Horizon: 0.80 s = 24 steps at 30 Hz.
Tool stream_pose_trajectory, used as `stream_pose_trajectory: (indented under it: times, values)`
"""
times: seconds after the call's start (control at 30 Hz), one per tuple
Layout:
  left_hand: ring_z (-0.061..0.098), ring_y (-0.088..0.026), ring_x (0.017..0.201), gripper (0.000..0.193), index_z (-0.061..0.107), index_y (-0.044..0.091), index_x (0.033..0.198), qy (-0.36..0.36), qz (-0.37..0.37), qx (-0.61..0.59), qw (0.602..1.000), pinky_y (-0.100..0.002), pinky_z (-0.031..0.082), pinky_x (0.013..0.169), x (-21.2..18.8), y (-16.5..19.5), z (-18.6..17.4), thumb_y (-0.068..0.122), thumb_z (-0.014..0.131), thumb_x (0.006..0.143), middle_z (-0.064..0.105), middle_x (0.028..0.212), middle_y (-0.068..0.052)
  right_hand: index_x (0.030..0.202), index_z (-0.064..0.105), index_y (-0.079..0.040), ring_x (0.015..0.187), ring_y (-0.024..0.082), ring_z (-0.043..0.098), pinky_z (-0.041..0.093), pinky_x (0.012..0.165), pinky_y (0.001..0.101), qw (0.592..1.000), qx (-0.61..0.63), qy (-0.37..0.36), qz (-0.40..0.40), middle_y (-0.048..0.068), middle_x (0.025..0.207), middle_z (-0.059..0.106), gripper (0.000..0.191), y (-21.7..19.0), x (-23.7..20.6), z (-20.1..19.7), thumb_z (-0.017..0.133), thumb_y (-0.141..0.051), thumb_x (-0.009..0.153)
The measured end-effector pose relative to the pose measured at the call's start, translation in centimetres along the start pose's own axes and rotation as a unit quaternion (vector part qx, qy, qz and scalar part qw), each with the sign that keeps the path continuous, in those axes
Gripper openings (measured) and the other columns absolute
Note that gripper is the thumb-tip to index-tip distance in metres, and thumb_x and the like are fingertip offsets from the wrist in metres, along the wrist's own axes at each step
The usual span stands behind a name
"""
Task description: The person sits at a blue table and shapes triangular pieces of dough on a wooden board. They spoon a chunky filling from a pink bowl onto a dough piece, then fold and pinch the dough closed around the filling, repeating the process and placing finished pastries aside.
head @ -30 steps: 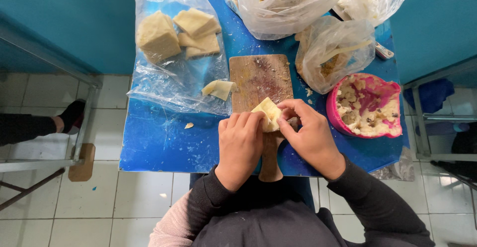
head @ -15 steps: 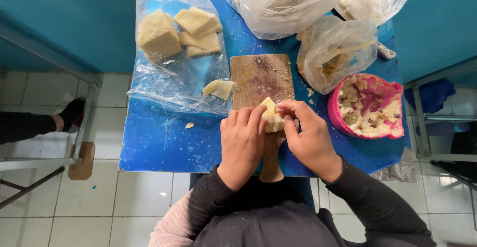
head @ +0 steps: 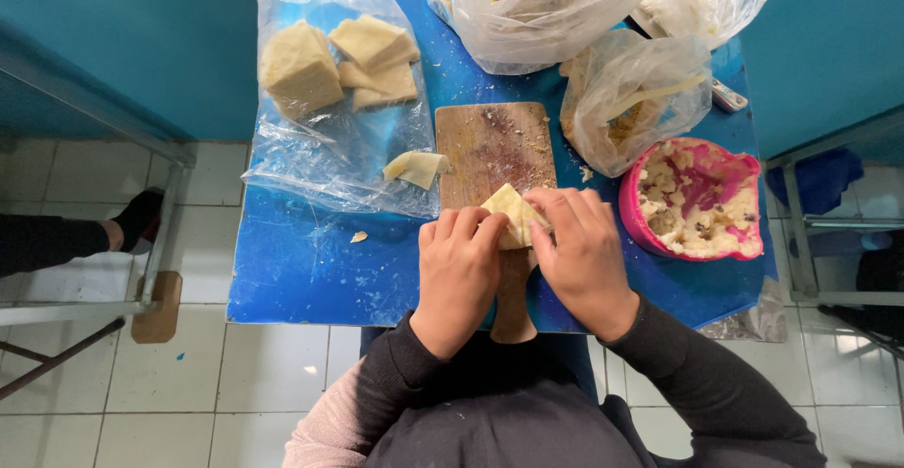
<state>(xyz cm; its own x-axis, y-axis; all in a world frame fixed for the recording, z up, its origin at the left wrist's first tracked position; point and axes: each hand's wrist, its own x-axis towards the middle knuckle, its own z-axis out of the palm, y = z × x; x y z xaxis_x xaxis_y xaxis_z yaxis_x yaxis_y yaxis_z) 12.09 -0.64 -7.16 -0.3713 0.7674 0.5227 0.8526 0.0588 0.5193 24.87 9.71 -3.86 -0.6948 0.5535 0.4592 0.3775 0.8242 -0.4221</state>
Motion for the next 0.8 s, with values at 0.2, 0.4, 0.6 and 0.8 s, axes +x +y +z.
stream_pose_trajectory:
  times: [0.2,0.4,0.6,0.8]
  values:
    - [0.059,-0.024,0.100,0.033,0.069,0.013,0.115,-0.020,-0.005,-0.023,1.000,-0.038,0.042,0.085,-0.1,-0.1,-0.6,0.004,0.064,0.083,0.065,0.105,-0.002,0.113,0.074,-0.014,0.100,0.024,0.059,0.038,0.086,0.0408,0.989,-0.078,-0.069,-0.108,-0.002,0.103,0.071,0.035,0.7,0.0,-0.9,0.071,-0.008,0.078]
    - [0.060,-0.024,0.103,0.038,0.068,0.011,0.120,-0.046,0.005,-0.032,0.998,-0.039,0.042,0.087,-0.2,-0.4,-1.4,0.003,0.063,0.083,0.067,0.110,-0.003,0.114,0.074,-0.015,0.098,0.020,0.060,0.037,0.083,0.0400,0.986,-0.072,-0.099,-0.117,-0.005,0.101,0.071,0.030,1.1,0.3,-1.4,0.074,-0.015,0.085]
    - [0.061,-0.026,0.102,0.038,0.066,0.009,0.120,-0.072,0.029,-0.026,0.997,-0.040,0.042,0.087,0.0,-1.0,-1.8,0.004,0.063,0.083,0.068,0.113,-0.005,0.101,0.078,-0.017,0.093,0.019,0.060,0.036,0.080,0.0401,0.986,-0.063,-0.091,-0.127,-0.006,0.095,0.073,0.018,1.2,1.1,-1.2,0.076,-0.021,0.083]
    - [0.060,-0.027,0.097,0.023,0.067,0.010,0.113,-0.093,0.045,-0.024,0.994,-0.041,0.042,0.081,0.9,-1.4,-2.2,0.010,0.066,0.090,0.067,0.106,-0.005,0.090,0.078,-0.015,0.087,0.022,0.059,0.036,0.078,0.0406,0.992,-0.026,-0.110,-0.055,-0.003,0.087,0.073,0.009,1.8,1.8,-0.7,0.072,-0.023,0.089]
